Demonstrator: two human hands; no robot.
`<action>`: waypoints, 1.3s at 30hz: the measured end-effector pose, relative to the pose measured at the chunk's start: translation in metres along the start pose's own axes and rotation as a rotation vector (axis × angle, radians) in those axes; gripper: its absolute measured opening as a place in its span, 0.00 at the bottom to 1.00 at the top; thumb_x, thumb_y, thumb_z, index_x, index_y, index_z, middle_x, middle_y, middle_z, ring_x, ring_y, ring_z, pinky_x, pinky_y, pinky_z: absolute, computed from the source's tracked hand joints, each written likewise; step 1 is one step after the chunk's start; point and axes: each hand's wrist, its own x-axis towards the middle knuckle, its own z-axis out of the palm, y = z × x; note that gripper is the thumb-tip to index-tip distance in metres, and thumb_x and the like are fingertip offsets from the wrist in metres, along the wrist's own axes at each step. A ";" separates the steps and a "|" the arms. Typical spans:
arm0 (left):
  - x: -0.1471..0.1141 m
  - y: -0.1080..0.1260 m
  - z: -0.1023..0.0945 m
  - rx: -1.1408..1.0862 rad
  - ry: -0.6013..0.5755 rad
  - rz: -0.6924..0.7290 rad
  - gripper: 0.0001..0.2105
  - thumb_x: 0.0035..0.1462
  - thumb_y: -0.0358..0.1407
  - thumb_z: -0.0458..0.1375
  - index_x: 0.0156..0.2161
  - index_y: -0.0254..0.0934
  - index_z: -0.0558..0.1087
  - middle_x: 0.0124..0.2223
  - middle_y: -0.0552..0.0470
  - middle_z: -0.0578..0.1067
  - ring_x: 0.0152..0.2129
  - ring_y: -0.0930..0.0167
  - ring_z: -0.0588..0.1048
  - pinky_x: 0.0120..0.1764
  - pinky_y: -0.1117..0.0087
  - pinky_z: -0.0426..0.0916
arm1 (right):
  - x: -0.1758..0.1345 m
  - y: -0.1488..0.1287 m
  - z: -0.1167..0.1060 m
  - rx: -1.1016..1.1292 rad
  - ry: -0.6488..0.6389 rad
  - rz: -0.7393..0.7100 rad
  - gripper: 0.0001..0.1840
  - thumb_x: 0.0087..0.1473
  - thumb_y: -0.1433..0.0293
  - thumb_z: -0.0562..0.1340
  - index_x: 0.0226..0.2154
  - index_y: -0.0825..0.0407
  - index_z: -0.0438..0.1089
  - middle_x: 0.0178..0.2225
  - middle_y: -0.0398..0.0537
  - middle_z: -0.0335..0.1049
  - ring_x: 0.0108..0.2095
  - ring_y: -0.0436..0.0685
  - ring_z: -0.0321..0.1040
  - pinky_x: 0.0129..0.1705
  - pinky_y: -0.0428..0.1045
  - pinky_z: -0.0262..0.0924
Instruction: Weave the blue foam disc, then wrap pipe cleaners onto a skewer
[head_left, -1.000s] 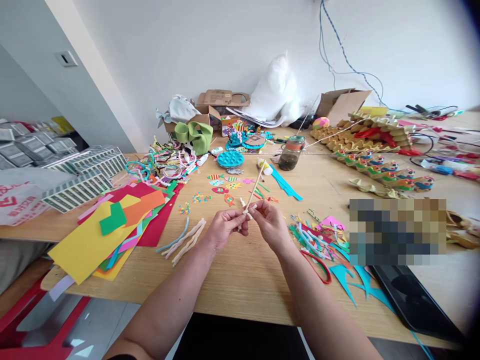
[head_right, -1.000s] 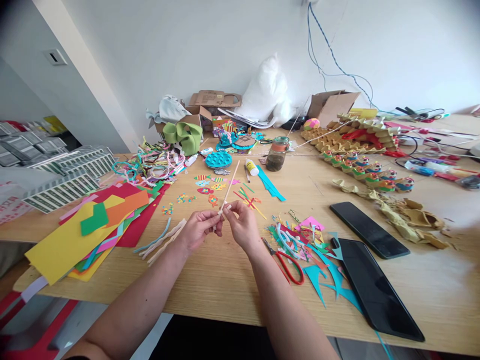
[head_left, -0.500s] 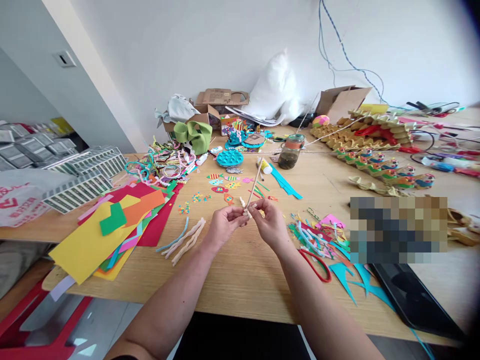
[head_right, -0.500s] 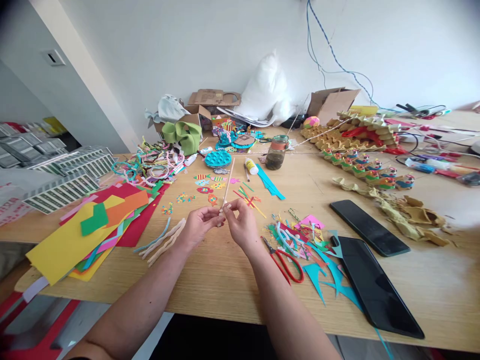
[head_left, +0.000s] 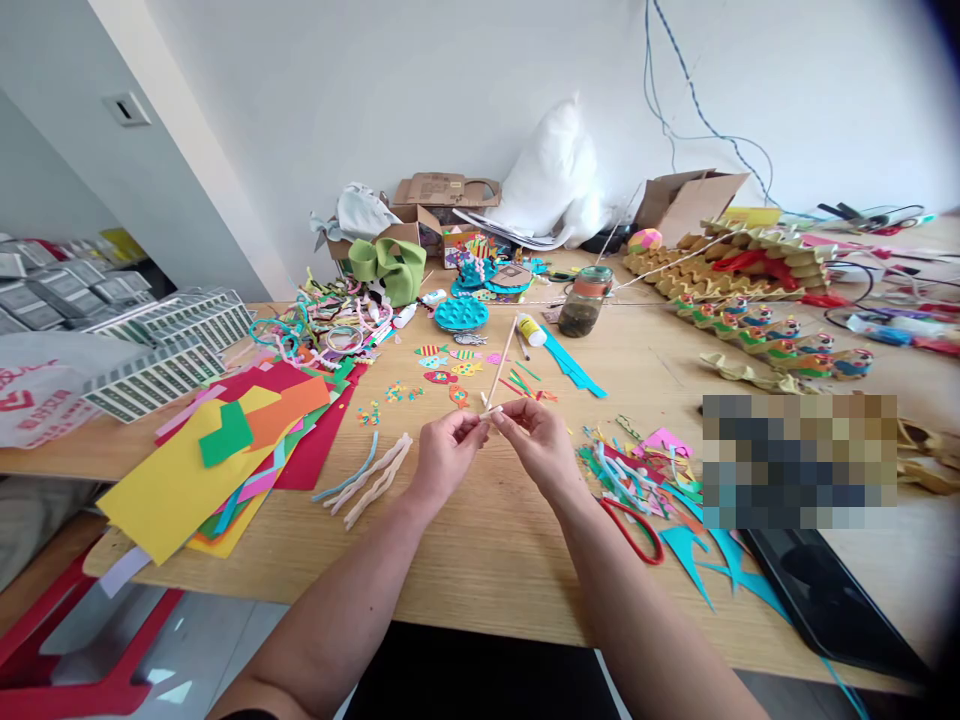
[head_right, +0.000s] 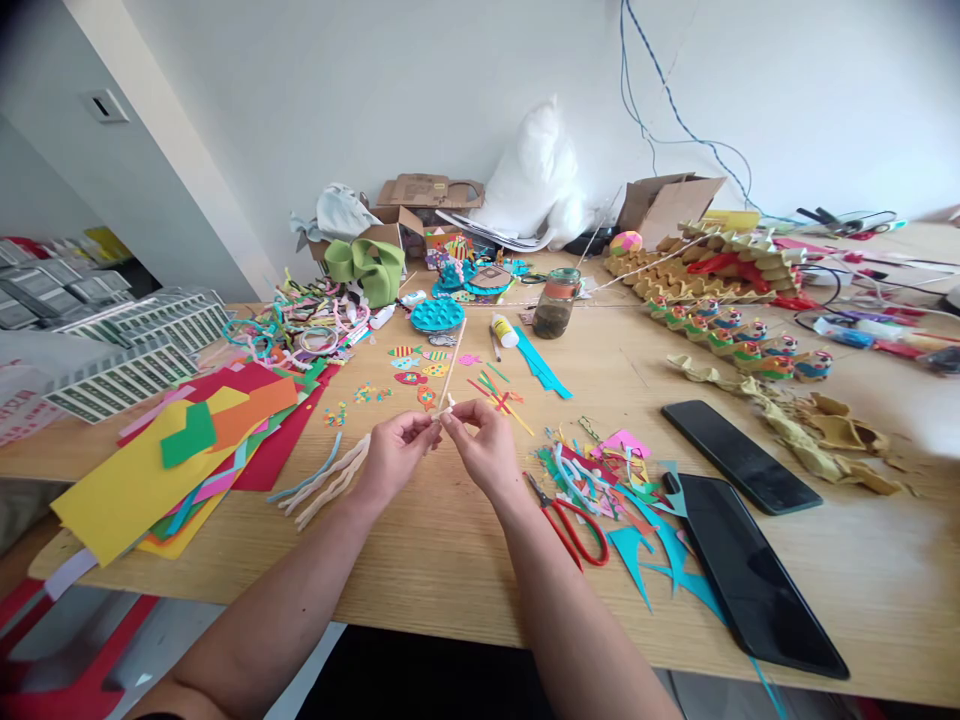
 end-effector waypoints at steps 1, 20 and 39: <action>0.000 0.000 0.000 0.012 0.002 0.009 0.13 0.51 0.44 0.58 0.32 0.34 0.74 0.23 0.52 0.73 0.20 0.74 0.70 0.26 0.75 0.64 | 0.000 0.000 0.000 0.002 -0.005 0.001 0.13 0.46 0.60 0.64 0.28 0.54 0.69 0.28 0.50 0.72 0.31 0.57 0.70 0.35 0.51 0.63; 0.000 0.010 0.002 -0.453 -0.174 -0.234 0.14 0.46 0.42 0.63 0.31 0.31 0.73 0.24 0.51 0.73 0.21 0.75 0.71 0.29 0.72 0.66 | 0.000 0.010 0.002 -0.068 0.045 -0.141 0.08 0.51 0.66 0.59 0.24 0.52 0.66 0.35 0.51 0.68 0.39 0.58 0.66 0.43 0.54 0.60; -0.001 0.016 -0.005 -0.671 -0.411 -0.385 0.14 0.48 0.40 0.63 0.34 0.30 0.71 0.27 0.50 0.75 0.21 0.74 0.73 0.28 0.72 0.67 | 0.001 0.004 -0.002 0.289 -0.082 0.075 0.14 0.44 0.59 0.66 0.25 0.53 0.67 0.28 0.46 0.67 0.29 0.53 0.64 0.34 0.49 0.60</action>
